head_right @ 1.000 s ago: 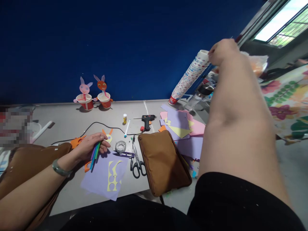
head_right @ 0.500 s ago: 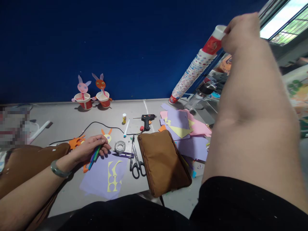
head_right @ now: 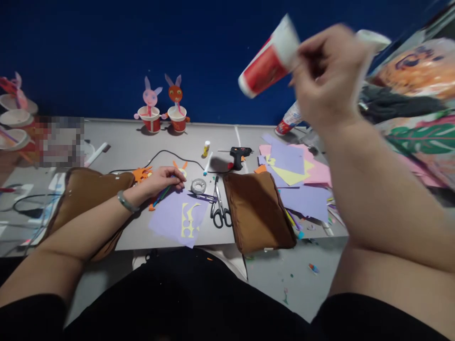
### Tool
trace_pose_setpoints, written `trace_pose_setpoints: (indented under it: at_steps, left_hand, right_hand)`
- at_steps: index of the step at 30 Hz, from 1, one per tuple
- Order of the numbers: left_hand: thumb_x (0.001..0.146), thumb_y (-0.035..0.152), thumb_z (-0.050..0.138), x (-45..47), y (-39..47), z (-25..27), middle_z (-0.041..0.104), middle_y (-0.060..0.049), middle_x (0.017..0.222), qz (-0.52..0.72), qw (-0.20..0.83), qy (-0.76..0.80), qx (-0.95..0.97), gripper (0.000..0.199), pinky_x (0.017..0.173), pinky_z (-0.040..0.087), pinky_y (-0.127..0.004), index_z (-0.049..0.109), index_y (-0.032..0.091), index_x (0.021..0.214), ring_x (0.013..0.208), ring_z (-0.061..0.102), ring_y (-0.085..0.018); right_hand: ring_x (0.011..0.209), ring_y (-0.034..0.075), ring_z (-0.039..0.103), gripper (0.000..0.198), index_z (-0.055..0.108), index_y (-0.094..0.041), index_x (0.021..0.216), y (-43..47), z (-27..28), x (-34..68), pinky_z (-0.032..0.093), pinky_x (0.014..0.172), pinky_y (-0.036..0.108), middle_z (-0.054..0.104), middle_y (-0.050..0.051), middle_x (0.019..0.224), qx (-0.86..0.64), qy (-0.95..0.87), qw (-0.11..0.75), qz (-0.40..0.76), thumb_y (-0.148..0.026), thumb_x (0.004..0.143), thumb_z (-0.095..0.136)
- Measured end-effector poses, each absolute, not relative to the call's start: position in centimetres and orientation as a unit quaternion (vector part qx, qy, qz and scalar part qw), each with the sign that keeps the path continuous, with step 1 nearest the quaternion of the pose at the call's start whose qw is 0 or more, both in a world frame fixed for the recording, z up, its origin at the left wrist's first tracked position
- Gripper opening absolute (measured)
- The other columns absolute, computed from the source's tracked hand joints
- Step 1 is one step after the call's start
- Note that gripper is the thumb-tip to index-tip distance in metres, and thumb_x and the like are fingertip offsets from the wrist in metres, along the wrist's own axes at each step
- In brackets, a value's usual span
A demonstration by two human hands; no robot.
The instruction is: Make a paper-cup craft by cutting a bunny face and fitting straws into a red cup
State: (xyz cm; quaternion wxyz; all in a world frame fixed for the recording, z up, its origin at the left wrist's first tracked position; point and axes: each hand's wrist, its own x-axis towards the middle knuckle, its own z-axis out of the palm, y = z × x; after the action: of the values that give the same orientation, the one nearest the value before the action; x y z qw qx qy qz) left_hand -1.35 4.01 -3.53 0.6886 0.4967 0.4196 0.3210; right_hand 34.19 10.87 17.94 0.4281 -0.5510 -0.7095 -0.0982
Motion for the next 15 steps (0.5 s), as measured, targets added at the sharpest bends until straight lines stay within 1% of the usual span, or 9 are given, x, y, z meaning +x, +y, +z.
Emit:
trace_pose_setpoints:
  at_steps: [1, 2, 3, 7, 9, 11, 12, 14, 15]
  left_hand:
    - [0.071, 0.013, 0.071, -1.3, 4.0, -3.6, 0.071, -0.005, 0.069, 0.334, 0.688, 0.409, 0.497, 0.008, 0.066, 0.055, -0.028, 0.072, 0.014, 0.079, 0.062, 0.068, -0.013]
    - [0.070, 0.013, 0.070, -1.3, 4.0, -3.7, 0.071, -0.005, 0.072, 0.344, 0.690, 0.398, 0.497, 0.009, 0.069, 0.055, -0.029, 0.072, 0.013, 0.079, 0.064, 0.068, -0.013]
    - [0.070, 0.013, 0.071, -1.3, 4.0, -3.7, 0.071, -0.005, 0.075, 0.354, 0.688, 0.391, 0.498, 0.010, 0.071, 0.054, -0.029, 0.072, 0.013, 0.080, 0.066, 0.068, -0.012]
    - [0.071, 0.019, 0.074, -1.4, 4.3, -3.6, 0.074, -0.007, 0.086, 0.398, 0.631, 0.398, 0.534, 0.015, 0.078, 0.052, -0.030, 0.074, 0.013, 0.085, 0.078, 0.067, -0.014]
    - [0.076, 0.029, 0.076, -1.5, 4.5, -3.2, 0.075, -0.007, 0.091, 0.449, 0.597, 0.393, 0.537, 0.019, 0.083, 0.052, -0.031, 0.074, 0.015, 0.089, 0.086, 0.067, -0.017]
    - [0.082, 0.043, 0.076, -1.7, 4.6, -2.7, 0.074, -0.008, 0.098, 0.502, 0.589, 0.364, 0.518, 0.030, 0.090, 0.052, -0.033, 0.074, 0.018, 0.099, 0.095, 0.068, -0.019]
    - [0.082, 0.050, 0.077, -1.7, 4.6, -2.5, 0.074, -0.008, 0.102, 0.516, 0.597, 0.343, 0.510, 0.039, 0.093, 0.052, -0.034, 0.072, 0.020, 0.106, 0.099, 0.068, -0.020]
    - [0.073, 0.057, 0.085, -1.7, 4.5, -2.3, 0.073, -0.008, 0.108, 0.517, 0.626, 0.297, 0.502, 0.060, 0.098, 0.050, -0.035, 0.068, 0.023, 0.119, 0.105, 0.068, -0.021]
    - [0.067, 0.057, 0.090, -1.6, 4.4, -2.2, 0.073, -0.008, 0.111, 0.508, 0.643, 0.277, 0.502, 0.069, 0.098, 0.050, -0.035, 0.065, 0.023, 0.123, 0.107, 0.068, -0.022]
  right_hand:
    - [0.077, 0.011, 0.071, 0.028, 0.072, -0.008, 0.114, 9.2, 16.2, 32.3, 0.049, 0.068, 0.030, 0.076, 0.015, 0.100, -0.491, -0.757, 0.419, -0.101, -0.026, 0.099, 0.058]
    - [0.073, 0.010, 0.068, 0.021, 0.074, -0.011, 0.105, 7.7, 14.5, 30.6, 0.049, 0.066, 0.030, 0.076, 0.011, 0.092, -0.440, -0.791, 0.410, -0.112, -0.027, 0.097, 0.062]
    - [0.073, 0.012, 0.067, 0.018, 0.074, -0.014, 0.101, 6.5, 12.9, 29.1, 0.050, 0.068, 0.031, 0.075, 0.010, 0.089, -0.396, -0.825, 0.389, -0.110, -0.026, 0.096, 0.062]
    - [0.077, 0.019, 0.066, 0.017, 0.071, -0.021, 0.098, 3.9, 8.2, 25.1, 0.053, 0.069, 0.034, 0.072, 0.007, 0.087, -0.329, -0.882, 0.336, -0.026, -0.024, 0.098, 0.054]
    - [0.081, 0.020, 0.066, 0.019, 0.070, -0.022, 0.099, 3.7, 6.8, 23.8, 0.053, 0.072, 0.035, 0.071, 0.008, 0.089, -0.331, -0.895, 0.296, 0.030, -0.023, 0.099, 0.051]
    - [0.085, 0.021, 0.066, 0.020, 0.070, -0.022, 0.100, 3.7, 5.8, 22.7, 0.053, 0.077, 0.036, 0.071, 0.008, 0.093, -0.338, -0.896, 0.278, 0.071, -0.022, 0.100, 0.050]
    - [0.087, 0.021, 0.066, 0.020, 0.070, -0.022, 0.101, 3.7, 5.5, 22.1, 0.053, 0.078, 0.036, 0.071, 0.009, 0.094, -0.339, -0.894, 0.280, 0.083, -0.022, 0.100, 0.050]
    - [0.089, 0.021, 0.065, 0.021, 0.070, -0.021, 0.102, 3.7, 5.1, 20.9, 0.053, 0.079, 0.035, 0.071, 0.009, 0.096, -0.330, -0.890, 0.299, 0.094, -0.022, 0.100, 0.049]
    - [0.089, 0.021, 0.065, 0.021, 0.070, -0.021, 0.102, 3.6, 4.9, 20.3, 0.053, 0.079, 0.035, 0.071, 0.010, 0.097, -0.323, -0.888, 0.312, 0.096, -0.023, 0.101, 0.049]
